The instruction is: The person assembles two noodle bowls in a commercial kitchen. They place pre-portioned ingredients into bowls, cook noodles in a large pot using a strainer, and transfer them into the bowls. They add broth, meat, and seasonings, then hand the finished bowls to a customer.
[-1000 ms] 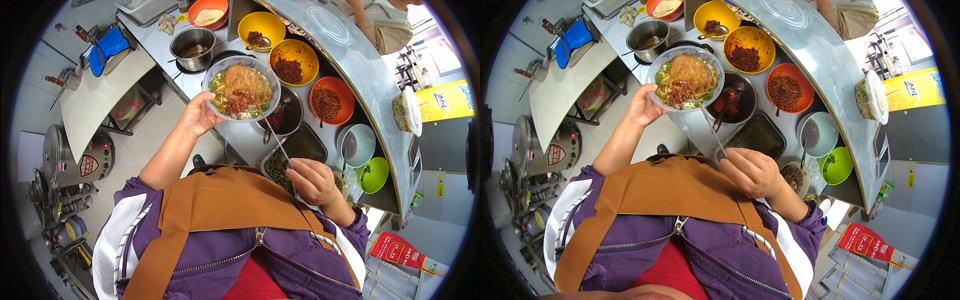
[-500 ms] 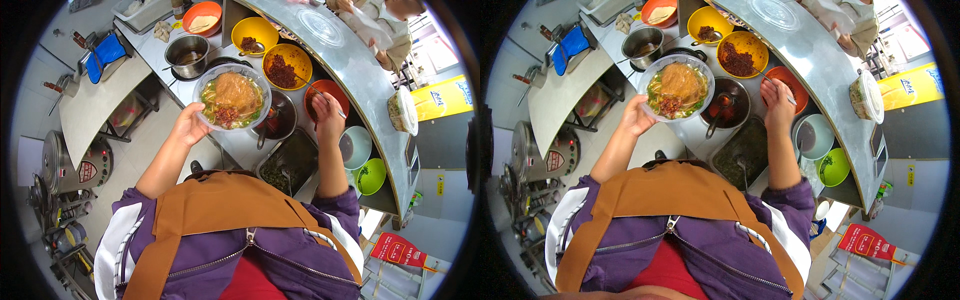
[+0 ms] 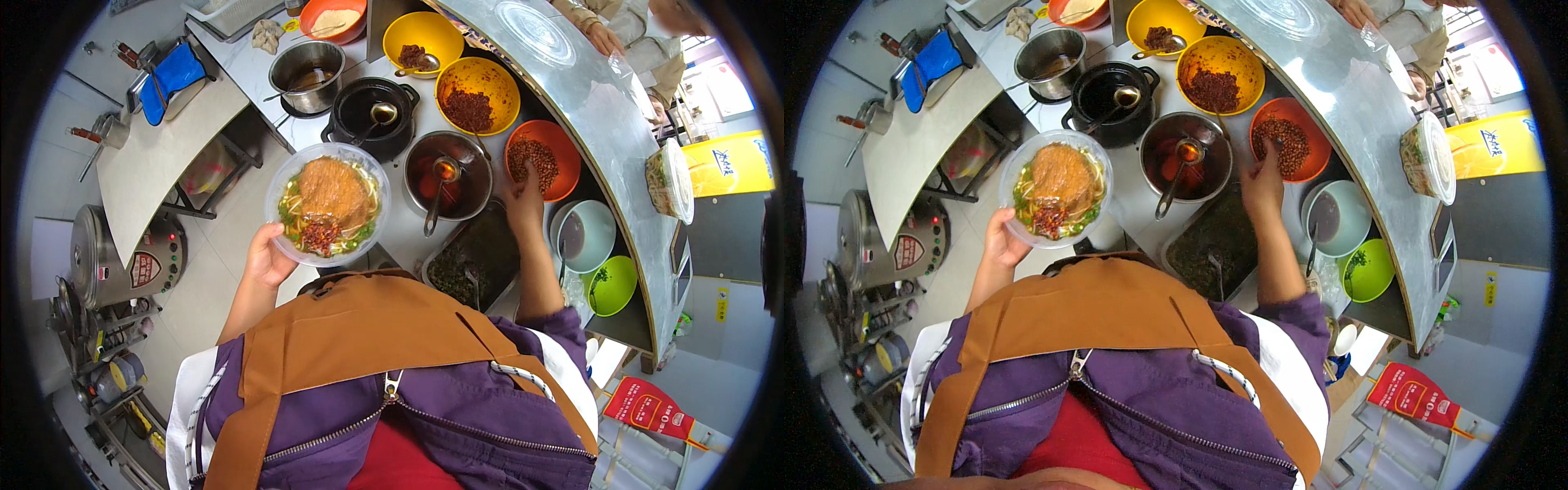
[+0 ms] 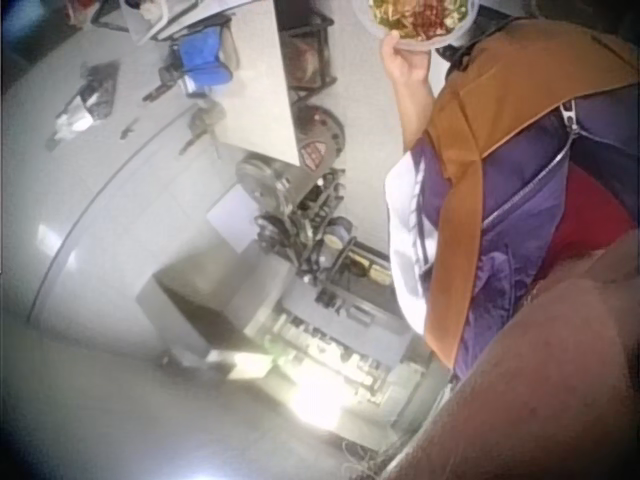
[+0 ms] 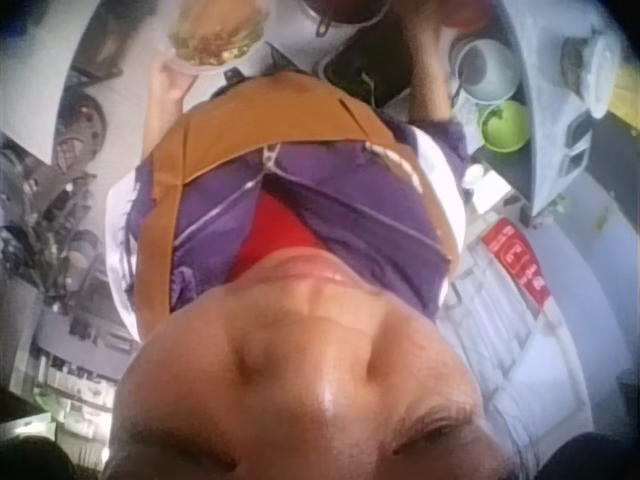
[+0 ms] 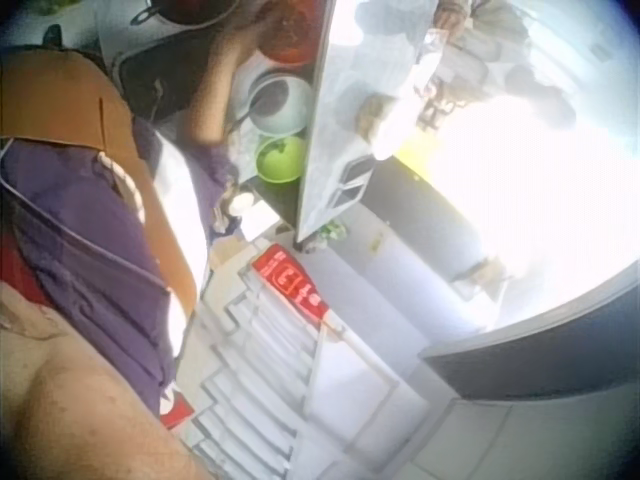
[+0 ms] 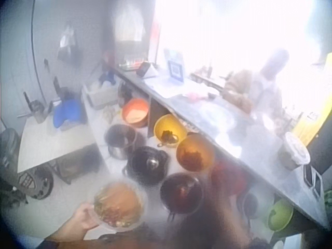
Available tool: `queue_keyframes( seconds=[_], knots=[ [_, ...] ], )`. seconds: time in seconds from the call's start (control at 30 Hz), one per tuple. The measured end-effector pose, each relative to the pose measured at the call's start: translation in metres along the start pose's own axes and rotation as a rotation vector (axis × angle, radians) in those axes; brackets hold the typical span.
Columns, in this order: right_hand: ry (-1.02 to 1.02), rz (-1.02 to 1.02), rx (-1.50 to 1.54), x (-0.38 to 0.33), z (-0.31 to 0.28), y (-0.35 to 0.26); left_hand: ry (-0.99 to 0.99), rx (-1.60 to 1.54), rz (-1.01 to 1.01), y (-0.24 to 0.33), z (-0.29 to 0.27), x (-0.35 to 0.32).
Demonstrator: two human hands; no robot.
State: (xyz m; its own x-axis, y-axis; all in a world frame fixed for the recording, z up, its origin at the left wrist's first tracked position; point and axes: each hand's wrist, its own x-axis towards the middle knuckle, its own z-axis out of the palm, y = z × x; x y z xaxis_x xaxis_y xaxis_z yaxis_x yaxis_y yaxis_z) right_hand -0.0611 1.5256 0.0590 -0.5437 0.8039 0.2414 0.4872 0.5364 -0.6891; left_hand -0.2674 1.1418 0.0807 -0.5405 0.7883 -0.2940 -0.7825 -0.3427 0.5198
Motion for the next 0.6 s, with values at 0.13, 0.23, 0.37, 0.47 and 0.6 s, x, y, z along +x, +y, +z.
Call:
queue_keyframes(
  seconds=[0.13, 0.23, 0.37, 0.47, 0.6],
  knots=[
    [-0.401, -0.165, 0.147, -0.075, -0.001, -0.046, 0.034, 0.042, 0.010, -0.006, -0.023, -0.005],
    [-0.554, -0.199, 0.054, -0.092, 0.024, -0.072, 0.035, 0.078, -0.016, -0.011, -0.038, -0.001],
    [-0.419, -0.240, 0.164, -0.082, 0.045, -0.082, 0.008, 0.074, -0.051, -0.017, -0.052, 0.006],
    [-0.260, -0.298, 0.121, -0.071, 0.040, -0.081, -0.030, 0.024, -0.086, -0.021, -0.056, 0.011],
    [-0.097, -0.442, -0.038, -0.063, 0.031, -0.080, -0.052, 0.012, -0.110, -0.030, -0.060, 0.022]
  ],
)
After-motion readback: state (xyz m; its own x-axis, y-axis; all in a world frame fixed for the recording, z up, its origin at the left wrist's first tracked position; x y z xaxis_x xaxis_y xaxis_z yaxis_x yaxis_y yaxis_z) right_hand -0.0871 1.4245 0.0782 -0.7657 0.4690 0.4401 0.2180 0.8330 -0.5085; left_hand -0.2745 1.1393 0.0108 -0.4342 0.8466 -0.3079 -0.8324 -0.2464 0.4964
